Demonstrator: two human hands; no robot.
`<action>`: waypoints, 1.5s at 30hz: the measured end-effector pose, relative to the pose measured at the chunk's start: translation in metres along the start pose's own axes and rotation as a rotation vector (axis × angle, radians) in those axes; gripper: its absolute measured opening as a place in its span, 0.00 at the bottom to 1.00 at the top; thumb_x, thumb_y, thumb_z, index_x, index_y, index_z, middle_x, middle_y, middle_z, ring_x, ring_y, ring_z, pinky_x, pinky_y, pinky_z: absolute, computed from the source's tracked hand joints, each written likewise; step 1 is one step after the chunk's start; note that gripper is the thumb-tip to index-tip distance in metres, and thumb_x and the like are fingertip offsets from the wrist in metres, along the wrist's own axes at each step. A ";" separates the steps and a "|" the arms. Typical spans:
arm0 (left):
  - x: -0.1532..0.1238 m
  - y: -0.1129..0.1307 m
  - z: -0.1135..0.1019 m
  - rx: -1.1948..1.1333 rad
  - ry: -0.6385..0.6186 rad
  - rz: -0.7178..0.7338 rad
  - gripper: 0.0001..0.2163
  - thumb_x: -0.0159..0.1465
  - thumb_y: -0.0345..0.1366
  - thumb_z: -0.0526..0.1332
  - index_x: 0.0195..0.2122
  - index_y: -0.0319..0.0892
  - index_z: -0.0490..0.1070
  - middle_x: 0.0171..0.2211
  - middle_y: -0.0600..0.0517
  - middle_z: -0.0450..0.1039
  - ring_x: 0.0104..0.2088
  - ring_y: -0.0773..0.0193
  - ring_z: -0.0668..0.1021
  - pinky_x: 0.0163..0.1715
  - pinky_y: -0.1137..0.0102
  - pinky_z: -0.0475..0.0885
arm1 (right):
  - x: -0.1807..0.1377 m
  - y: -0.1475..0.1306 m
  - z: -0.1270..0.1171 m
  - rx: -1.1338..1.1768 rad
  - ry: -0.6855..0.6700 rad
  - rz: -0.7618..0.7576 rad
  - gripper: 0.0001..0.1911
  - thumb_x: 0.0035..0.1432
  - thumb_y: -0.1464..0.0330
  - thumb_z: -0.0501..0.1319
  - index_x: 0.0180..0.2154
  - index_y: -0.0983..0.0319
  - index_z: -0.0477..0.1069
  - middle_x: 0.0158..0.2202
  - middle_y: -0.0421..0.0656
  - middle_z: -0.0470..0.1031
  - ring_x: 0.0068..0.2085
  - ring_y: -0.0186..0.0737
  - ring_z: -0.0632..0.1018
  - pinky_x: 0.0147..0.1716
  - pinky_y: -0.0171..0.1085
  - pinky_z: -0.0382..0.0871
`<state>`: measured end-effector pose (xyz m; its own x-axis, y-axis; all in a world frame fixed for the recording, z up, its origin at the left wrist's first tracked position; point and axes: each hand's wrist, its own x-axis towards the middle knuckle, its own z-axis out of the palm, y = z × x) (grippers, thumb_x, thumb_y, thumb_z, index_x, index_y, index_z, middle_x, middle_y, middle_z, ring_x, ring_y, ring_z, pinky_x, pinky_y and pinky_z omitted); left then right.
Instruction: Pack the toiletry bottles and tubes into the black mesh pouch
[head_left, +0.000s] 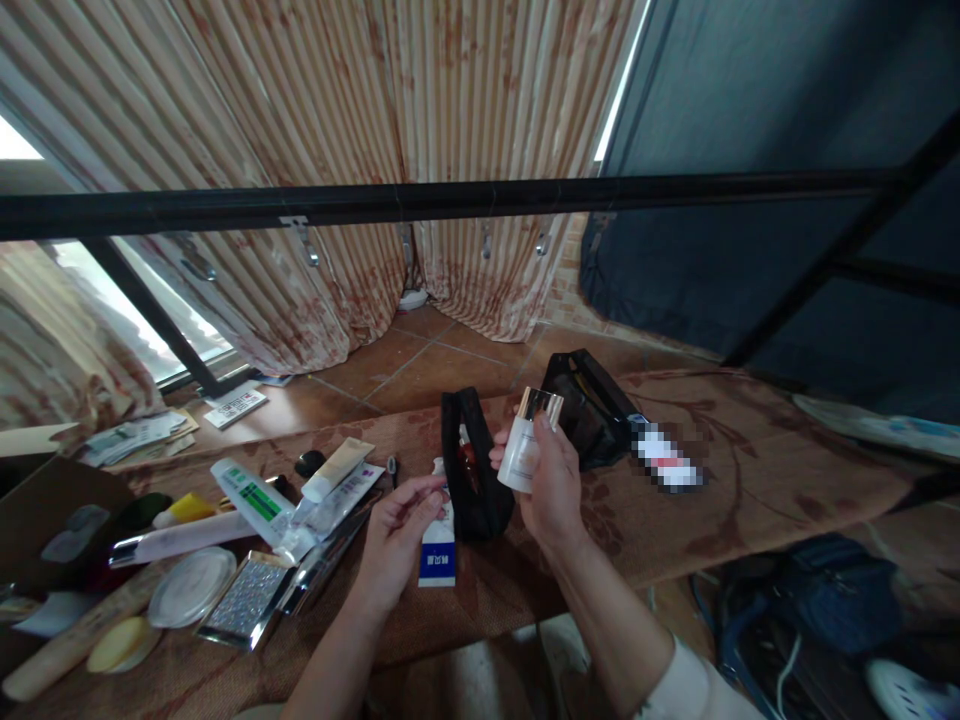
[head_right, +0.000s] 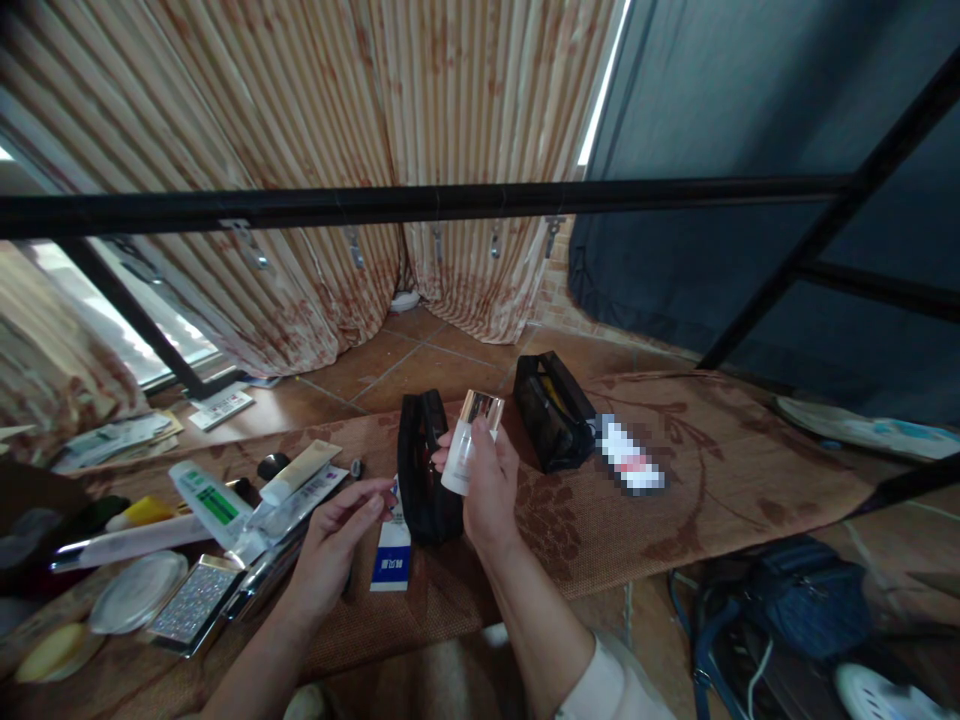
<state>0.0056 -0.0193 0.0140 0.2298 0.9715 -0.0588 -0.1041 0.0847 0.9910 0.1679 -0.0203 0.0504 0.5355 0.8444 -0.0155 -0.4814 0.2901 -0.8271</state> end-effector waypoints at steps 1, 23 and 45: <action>0.000 0.000 0.000 -0.002 0.002 0.001 0.15 0.55 0.43 0.65 0.40 0.39 0.76 0.31 0.50 0.76 0.30 0.65 0.74 0.32 0.72 0.68 | 0.000 0.000 0.000 -0.003 0.001 0.001 0.19 0.52 0.53 0.60 0.35 0.62 0.69 0.22 0.37 0.75 0.18 0.32 0.74 0.16 0.29 0.68; -0.001 0.002 0.002 -0.010 0.013 -0.002 0.15 0.53 0.43 0.66 0.38 0.40 0.77 0.30 0.50 0.75 0.29 0.65 0.74 0.31 0.72 0.68 | 0.002 0.002 -0.002 -0.008 -0.005 -0.009 0.20 0.52 0.51 0.60 0.35 0.62 0.70 0.22 0.38 0.75 0.19 0.32 0.74 0.17 0.29 0.68; -0.002 0.003 0.003 -0.042 0.023 -0.049 0.16 0.53 0.44 0.67 0.39 0.39 0.76 0.30 0.49 0.75 0.30 0.64 0.74 0.30 0.73 0.68 | 0.002 0.004 -0.003 -0.017 -0.002 0.017 0.21 0.52 0.52 0.61 0.37 0.63 0.70 0.25 0.39 0.76 0.21 0.33 0.76 0.21 0.31 0.72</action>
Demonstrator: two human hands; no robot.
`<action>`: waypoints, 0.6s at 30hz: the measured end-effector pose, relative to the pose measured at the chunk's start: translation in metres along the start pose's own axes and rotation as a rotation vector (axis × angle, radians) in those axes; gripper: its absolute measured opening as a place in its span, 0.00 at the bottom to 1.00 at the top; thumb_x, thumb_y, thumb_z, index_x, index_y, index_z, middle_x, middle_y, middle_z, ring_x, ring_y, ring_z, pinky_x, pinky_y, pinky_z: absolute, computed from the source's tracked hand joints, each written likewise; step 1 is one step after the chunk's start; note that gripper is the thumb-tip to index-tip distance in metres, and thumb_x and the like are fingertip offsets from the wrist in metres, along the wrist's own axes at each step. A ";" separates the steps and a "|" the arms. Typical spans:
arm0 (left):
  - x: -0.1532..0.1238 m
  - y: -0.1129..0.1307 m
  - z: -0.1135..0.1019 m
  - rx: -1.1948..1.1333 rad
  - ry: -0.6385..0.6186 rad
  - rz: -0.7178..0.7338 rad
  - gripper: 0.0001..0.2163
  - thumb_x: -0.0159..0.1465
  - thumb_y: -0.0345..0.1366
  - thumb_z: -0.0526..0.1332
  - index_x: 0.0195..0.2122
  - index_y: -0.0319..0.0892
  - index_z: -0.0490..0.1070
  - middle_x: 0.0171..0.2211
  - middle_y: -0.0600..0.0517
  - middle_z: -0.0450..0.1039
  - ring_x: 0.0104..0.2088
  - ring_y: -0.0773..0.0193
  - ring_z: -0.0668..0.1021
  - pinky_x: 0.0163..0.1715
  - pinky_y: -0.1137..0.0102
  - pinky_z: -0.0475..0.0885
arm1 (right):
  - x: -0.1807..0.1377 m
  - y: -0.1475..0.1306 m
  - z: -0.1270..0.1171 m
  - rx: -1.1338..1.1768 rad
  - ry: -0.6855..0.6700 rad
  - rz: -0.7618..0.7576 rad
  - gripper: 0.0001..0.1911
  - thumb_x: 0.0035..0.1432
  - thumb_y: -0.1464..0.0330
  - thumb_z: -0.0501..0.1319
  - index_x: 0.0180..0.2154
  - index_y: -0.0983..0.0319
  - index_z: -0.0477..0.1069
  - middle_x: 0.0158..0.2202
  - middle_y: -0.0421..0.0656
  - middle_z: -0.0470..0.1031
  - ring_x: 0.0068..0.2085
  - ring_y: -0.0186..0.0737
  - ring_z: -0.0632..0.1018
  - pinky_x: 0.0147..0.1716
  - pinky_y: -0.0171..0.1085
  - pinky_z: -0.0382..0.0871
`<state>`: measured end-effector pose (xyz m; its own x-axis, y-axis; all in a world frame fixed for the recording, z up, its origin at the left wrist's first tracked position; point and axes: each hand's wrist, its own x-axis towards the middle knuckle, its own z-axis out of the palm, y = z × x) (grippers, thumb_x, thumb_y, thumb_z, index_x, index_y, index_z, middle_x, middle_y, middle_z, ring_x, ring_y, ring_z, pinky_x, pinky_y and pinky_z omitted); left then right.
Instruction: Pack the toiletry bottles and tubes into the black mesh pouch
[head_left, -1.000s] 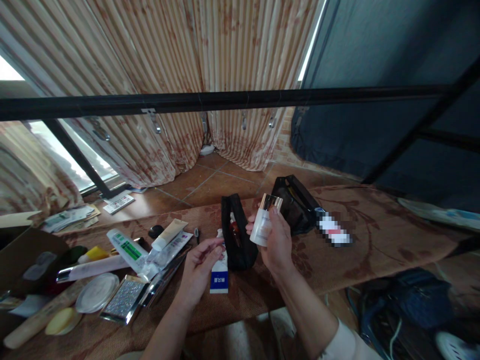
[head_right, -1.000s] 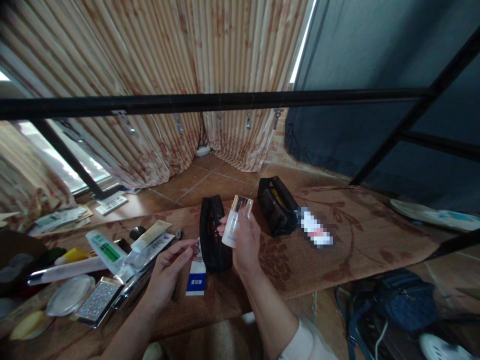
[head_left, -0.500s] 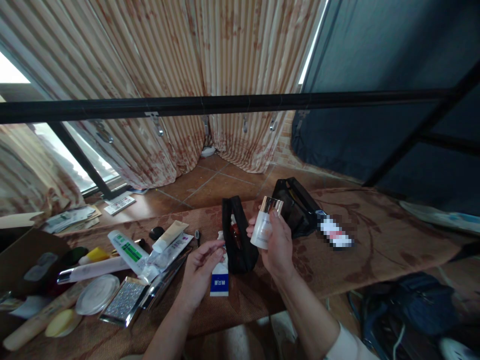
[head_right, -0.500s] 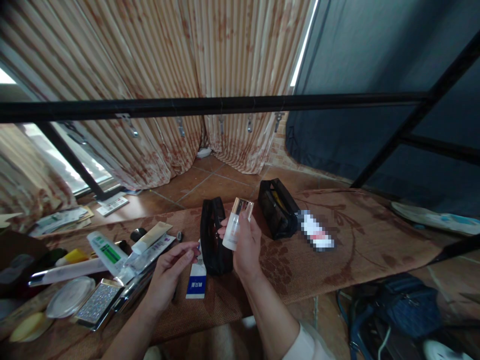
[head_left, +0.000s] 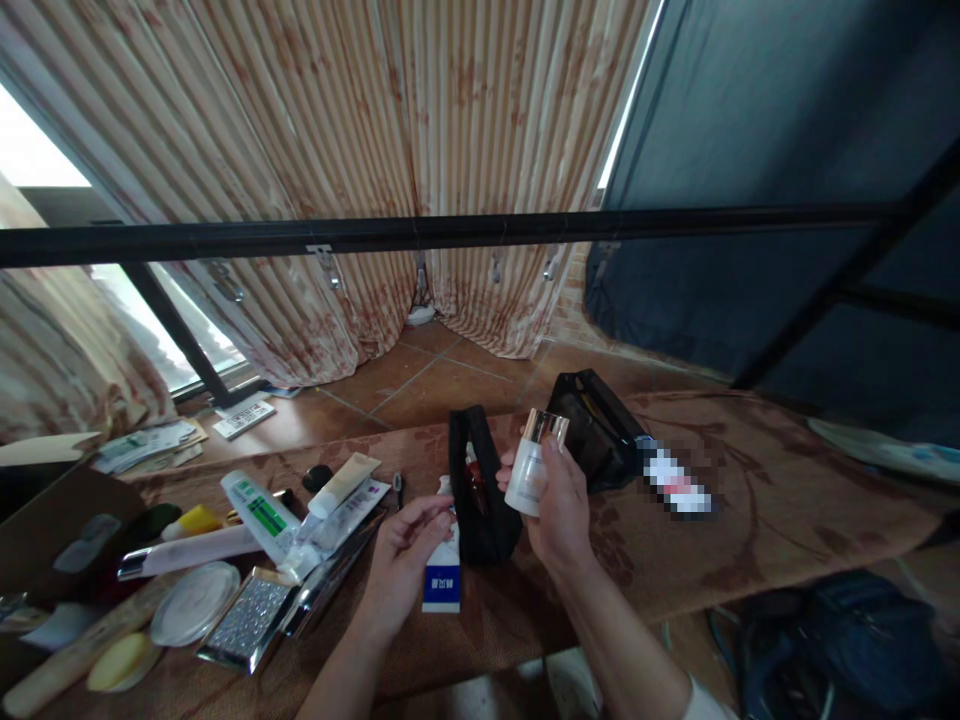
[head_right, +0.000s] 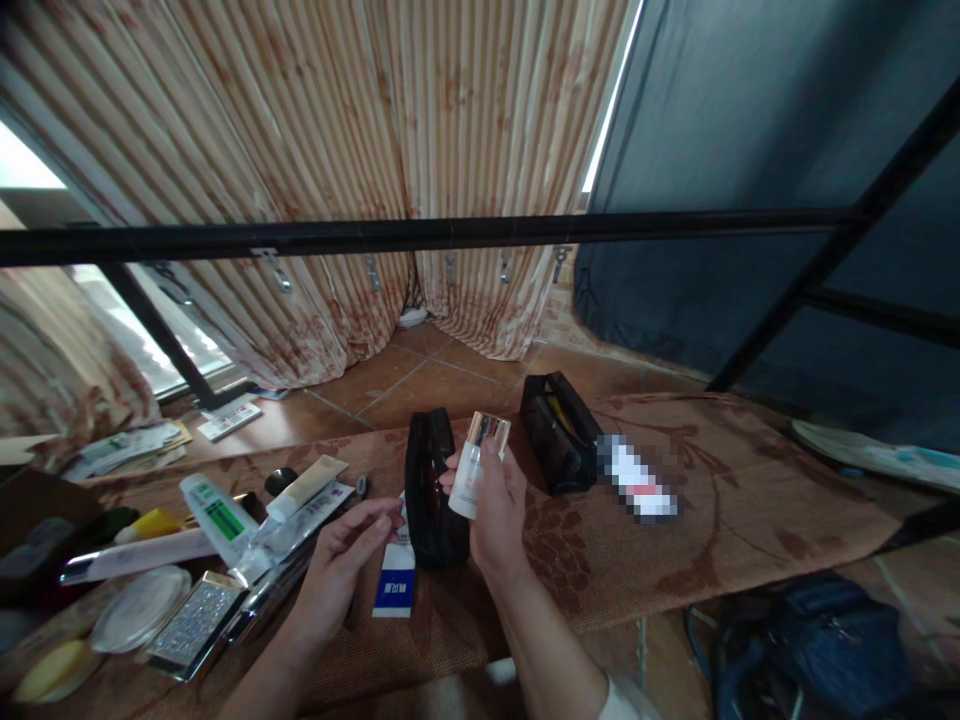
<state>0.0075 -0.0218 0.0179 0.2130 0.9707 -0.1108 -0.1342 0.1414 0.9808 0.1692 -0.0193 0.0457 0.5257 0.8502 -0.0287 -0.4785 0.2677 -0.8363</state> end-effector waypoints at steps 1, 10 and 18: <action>0.000 0.000 0.000 -0.003 -0.001 -0.001 0.16 0.52 0.44 0.67 0.39 0.39 0.76 0.30 0.49 0.75 0.30 0.65 0.74 0.30 0.73 0.68 | 0.000 0.000 0.000 -0.002 0.001 0.006 0.21 0.52 0.52 0.61 0.37 0.63 0.70 0.25 0.39 0.76 0.21 0.33 0.76 0.21 0.31 0.72; 0.000 0.001 0.000 0.015 -0.006 0.011 0.16 0.53 0.44 0.66 0.39 0.39 0.76 0.30 0.50 0.75 0.30 0.65 0.73 0.31 0.73 0.67 | 0.000 0.001 -0.001 -0.015 0.005 0.013 0.22 0.52 0.51 0.61 0.38 0.63 0.70 0.25 0.40 0.76 0.22 0.34 0.76 0.22 0.32 0.73; 0.001 -0.002 -0.002 -0.012 -0.026 0.009 0.16 0.53 0.43 0.67 0.39 0.39 0.76 0.31 0.50 0.75 0.30 0.66 0.73 0.33 0.73 0.67 | 0.000 0.002 -0.001 -0.018 -0.002 -0.009 0.19 0.51 0.53 0.62 0.33 0.64 0.71 0.25 0.40 0.77 0.22 0.33 0.76 0.19 0.30 0.71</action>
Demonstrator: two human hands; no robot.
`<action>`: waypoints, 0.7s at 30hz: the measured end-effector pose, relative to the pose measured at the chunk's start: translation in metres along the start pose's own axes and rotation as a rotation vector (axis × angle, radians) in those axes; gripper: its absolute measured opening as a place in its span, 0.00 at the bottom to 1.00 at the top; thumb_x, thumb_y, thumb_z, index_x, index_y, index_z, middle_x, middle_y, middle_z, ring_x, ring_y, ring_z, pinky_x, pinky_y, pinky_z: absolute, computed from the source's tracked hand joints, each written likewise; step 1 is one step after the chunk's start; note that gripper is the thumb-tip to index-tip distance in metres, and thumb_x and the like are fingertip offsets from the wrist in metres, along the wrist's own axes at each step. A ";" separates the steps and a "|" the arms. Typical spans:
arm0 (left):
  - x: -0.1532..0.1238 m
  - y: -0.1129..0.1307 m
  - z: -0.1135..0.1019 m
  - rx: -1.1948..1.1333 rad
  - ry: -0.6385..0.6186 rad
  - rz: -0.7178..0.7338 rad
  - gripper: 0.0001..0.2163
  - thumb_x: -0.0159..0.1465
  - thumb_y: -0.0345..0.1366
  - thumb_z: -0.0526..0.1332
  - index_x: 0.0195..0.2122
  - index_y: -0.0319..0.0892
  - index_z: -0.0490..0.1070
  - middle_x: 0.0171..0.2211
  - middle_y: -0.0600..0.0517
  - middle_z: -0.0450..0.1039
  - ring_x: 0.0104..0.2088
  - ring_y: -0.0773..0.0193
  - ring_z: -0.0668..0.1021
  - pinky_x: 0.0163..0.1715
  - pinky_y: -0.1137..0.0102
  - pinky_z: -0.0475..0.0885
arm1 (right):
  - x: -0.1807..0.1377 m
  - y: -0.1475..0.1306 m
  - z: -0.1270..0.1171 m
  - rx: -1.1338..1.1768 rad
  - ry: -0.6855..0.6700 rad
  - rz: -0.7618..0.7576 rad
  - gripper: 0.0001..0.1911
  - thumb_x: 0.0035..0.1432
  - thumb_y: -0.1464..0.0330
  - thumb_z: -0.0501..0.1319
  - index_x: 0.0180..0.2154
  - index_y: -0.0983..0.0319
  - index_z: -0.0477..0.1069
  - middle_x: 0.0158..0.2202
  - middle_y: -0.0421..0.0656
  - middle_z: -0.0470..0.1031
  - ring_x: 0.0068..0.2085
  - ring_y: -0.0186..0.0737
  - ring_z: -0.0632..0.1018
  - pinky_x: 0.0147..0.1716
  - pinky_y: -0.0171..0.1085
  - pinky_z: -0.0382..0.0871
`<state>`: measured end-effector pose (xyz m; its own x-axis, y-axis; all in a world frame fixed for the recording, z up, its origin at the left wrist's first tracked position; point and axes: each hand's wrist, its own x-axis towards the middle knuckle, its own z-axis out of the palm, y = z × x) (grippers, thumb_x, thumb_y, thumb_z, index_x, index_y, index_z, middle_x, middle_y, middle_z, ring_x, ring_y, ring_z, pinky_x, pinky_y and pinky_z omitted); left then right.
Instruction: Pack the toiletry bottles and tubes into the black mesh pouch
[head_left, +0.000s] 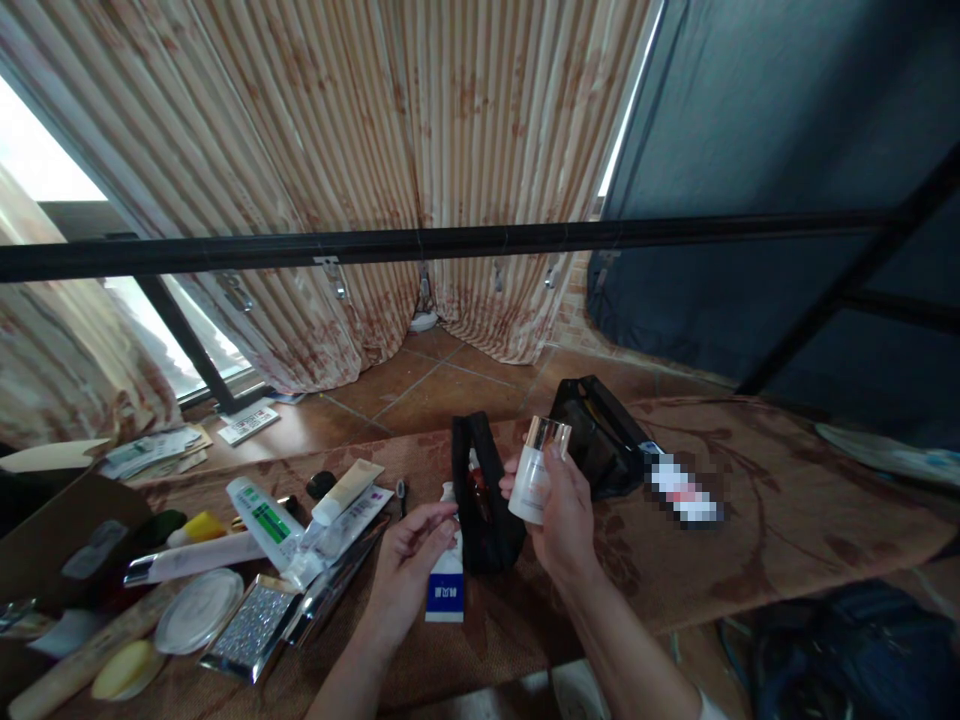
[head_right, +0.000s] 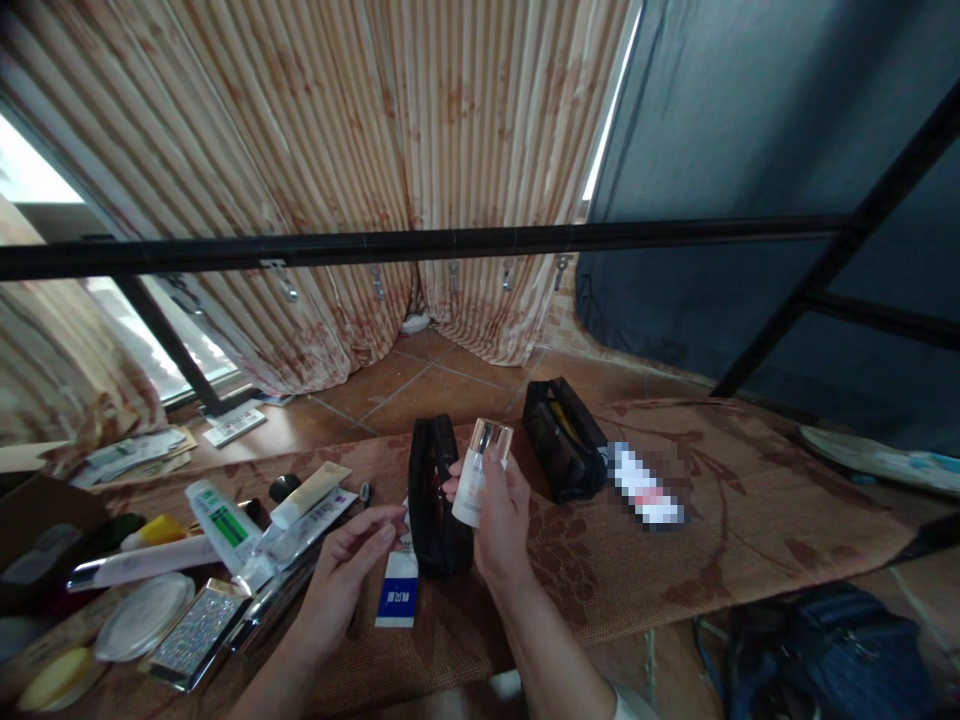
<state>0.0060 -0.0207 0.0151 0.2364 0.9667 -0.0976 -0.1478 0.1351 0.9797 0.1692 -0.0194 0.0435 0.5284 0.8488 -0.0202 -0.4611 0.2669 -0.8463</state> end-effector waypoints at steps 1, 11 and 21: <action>0.000 0.000 0.000 0.006 0.002 0.006 0.16 0.53 0.43 0.67 0.39 0.39 0.76 0.30 0.50 0.75 0.30 0.66 0.73 0.33 0.73 0.67 | 0.000 0.000 0.000 -0.001 -0.003 0.000 0.19 0.51 0.53 0.62 0.33 0.64 0.71 0.25 0.40 0.77 0.22 0.33 0.76 0.19 0.30 0.71; 0.000 0.003 0.000 0.035 -0.014 0.015 0.16 0.53 0.44 0.66 0.39 0.39 0.76 0.29 0.51 0.75 0.30 0.65 0.74 0.31 0.73 0.67 | -0.001 0.000 0.001 0.002 0.004 0.010 0.20 0.51 0.53 0.62 0.33 0.64 0.71 0.25 0.40 0.76 0.22 0.33 0.76 0.19 0.29 0.71; 0.000 0.001 0.001 0.042 -0.008 -0.003 0.17 0.52 0.45 0.67 0.40 0.39 0.76 0.28 0.51 0.75 0.29 0.65 0.74 0.31 0.73 0.67 | -0.002 -0.001 0.001 0.024 -0.007 0.005 0.19 0.51 0.54 0.63 0.35 0.64 0.71 0.26 0.40 0.77 0.22 0.34 0.76 0.19 0.30 0.70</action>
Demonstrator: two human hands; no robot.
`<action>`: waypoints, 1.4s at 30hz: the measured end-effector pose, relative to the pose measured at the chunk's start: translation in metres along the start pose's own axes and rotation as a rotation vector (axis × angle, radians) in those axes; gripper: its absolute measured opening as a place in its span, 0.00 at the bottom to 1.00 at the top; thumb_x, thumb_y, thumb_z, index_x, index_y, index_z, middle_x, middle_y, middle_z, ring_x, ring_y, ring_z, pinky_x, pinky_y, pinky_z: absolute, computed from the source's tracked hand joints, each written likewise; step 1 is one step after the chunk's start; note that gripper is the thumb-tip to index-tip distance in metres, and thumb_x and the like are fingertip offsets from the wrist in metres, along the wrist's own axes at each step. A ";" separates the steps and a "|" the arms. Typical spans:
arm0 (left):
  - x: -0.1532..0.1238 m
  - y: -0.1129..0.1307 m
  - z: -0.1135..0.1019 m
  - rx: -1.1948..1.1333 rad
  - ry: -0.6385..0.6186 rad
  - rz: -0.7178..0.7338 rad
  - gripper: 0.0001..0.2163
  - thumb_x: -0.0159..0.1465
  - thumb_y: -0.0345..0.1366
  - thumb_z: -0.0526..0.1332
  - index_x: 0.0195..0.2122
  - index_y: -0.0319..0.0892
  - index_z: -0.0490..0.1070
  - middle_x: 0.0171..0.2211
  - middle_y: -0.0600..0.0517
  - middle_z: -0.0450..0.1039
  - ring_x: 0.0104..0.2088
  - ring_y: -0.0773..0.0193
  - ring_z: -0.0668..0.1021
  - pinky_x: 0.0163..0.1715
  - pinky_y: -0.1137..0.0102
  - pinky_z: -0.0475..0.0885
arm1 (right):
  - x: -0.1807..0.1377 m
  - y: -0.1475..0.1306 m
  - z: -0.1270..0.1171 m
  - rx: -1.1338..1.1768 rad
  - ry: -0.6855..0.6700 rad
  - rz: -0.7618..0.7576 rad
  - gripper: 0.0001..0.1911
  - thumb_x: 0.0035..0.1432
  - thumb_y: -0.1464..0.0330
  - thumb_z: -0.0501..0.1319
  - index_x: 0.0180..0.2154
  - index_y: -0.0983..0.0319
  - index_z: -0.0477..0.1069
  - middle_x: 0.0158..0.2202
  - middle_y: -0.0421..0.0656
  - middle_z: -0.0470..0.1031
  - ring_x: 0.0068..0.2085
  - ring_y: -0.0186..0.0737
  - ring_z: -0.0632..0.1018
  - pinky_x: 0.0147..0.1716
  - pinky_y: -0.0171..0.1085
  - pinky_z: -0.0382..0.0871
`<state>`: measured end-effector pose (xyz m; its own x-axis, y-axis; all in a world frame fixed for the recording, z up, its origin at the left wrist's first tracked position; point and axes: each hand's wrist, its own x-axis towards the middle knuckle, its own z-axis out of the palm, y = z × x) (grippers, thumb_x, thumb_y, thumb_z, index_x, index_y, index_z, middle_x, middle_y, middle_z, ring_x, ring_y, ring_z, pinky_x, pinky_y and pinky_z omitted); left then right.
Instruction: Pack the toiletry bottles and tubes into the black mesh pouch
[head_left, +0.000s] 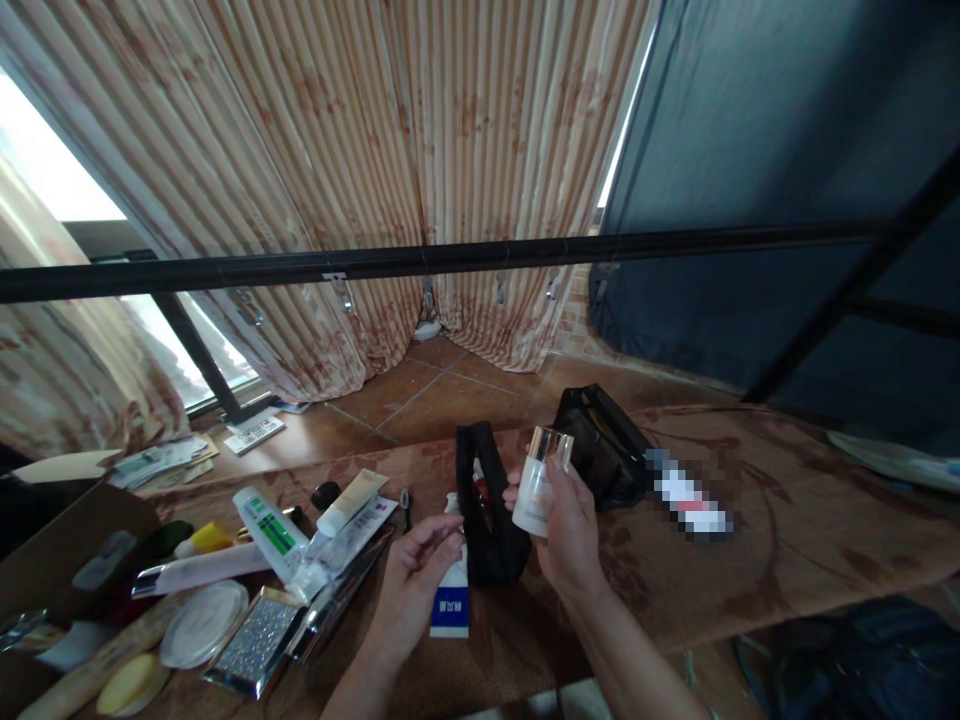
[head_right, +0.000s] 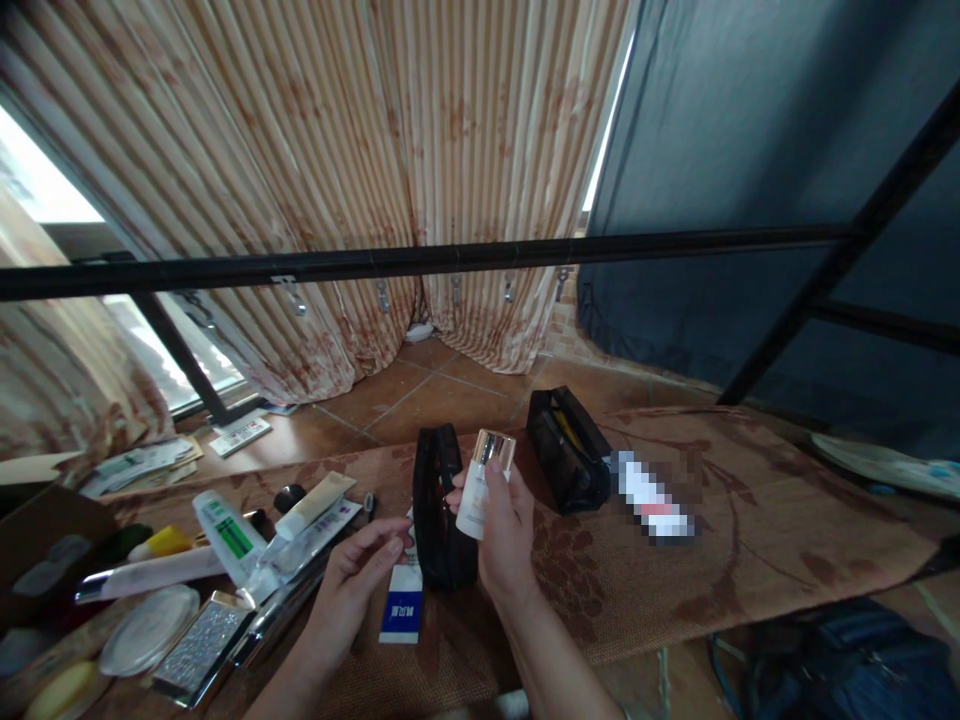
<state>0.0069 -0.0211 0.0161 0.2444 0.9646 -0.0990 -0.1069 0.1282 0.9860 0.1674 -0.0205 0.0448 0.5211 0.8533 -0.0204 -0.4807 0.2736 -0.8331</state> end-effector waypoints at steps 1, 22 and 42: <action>0.000 0.001 0.000 -0.001 0.001 0.001 0.17 0.52 0.44 0.67 0.39 0.39 0.76 0.28 0.51 0.75 0.29 0.65 0.74 0.31 0.73 0.67 | 0.000 0.000 0.000 0.002 -0.002 0.003 0.19 0.51 0.54 0.63 0.36 0.63 0.71 0.26 0.40 0.77 0.22 0.34 0.76 0.19 0.30 0.70; 0.001 0.003 0.001 0.009 0.040 0.043 0.15 0.52 0.43 0.67 0.36 0.39 0.77 0.27 0.51 0.75 0.29 0.65 0.73 0.31 0.72 0.67 | -0.001 0.000 0.000 -0.012 0.007 0.017 0.21 0.51 0.53 0.63 0.37 0.64 0.71 0.26 0.40 0.77 0.21 0.34 0.76 0.18 0.30 0.70; 0.000 0.003 0.001 -0.003 0.058 0.030 0.15 0.53 0.42 0.67 0.38 0.38 0.77 0.28 0.50 0.76 0.28 0.65 0.74 0.30 0.72 0.67 | -0.003 0.001 -0.001 -0.085 -0.041 -0.089 0.15 0.52 0.57 0.64 0.33 0.63 0.70 0.26 0.39 0.76 0.21 0.31 0.75 0.20 0.30 0.70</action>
<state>0.0077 -0.0213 0.0191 0.1853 0.9797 -0.0772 -0.1158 0.0998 0.9882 0.1659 -0.0236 0.0437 0.5284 0.8455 0.0766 -0.3716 0.3115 -0.8746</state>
